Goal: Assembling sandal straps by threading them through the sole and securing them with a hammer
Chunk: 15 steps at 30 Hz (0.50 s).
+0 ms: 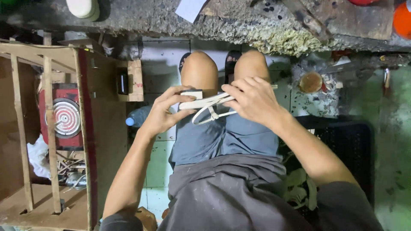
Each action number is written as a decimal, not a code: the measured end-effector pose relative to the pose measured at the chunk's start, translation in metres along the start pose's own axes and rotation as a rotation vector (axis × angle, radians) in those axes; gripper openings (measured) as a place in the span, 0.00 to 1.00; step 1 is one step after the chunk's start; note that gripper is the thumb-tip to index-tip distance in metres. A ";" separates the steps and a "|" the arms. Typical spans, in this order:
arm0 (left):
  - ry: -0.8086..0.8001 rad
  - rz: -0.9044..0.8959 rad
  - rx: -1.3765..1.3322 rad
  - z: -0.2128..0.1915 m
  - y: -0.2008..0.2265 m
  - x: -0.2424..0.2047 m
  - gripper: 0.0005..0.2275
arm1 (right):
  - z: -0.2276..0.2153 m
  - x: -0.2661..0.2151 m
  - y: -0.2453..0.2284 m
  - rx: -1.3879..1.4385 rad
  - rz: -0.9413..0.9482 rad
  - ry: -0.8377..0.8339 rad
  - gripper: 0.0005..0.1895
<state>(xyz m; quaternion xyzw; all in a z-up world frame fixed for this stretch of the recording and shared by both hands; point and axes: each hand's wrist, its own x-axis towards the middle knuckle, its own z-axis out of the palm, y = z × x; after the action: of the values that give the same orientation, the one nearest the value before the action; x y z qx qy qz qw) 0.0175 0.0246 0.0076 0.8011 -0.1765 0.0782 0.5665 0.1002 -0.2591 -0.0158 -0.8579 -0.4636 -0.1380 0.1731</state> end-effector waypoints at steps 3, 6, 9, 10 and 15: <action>0.038 0.025 0.282 0.021 0.012 0.009 0.15 | -0.012 0.013 -0.014 0.024 -0.026 0.033 0.17; 0.029 0.119 0.543 0.047 -0.005 0.010 0.15 | -0.008 0.016 -0.021 0.110 -0.071 0.073 0.14; 0.038 0.165 0.659 0.054 -0.010 0.009 0.12 | -0.009 0.014 -0.020 0.192 -0.092 0.072 0.06; 0.033 0.168 0.650 0.057 -0.009 0.010 0.12 | -0.016 0.014 -0.021 0.188 -0.083 0.068 0.06; 0.153 0.162 0.759 0.069 -0.011 0.009 0.13 | -0.029 0.014 -0.021 0.337 -0.109 0.077 0.02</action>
<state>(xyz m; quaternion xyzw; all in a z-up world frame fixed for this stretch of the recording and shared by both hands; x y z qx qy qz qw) 0.0242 -0.0384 -0.0228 0.9290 -0.1550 0.2420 0.2334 0.0876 -0.2499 0.0199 -0.7846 -0.5188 -0.1005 0.3243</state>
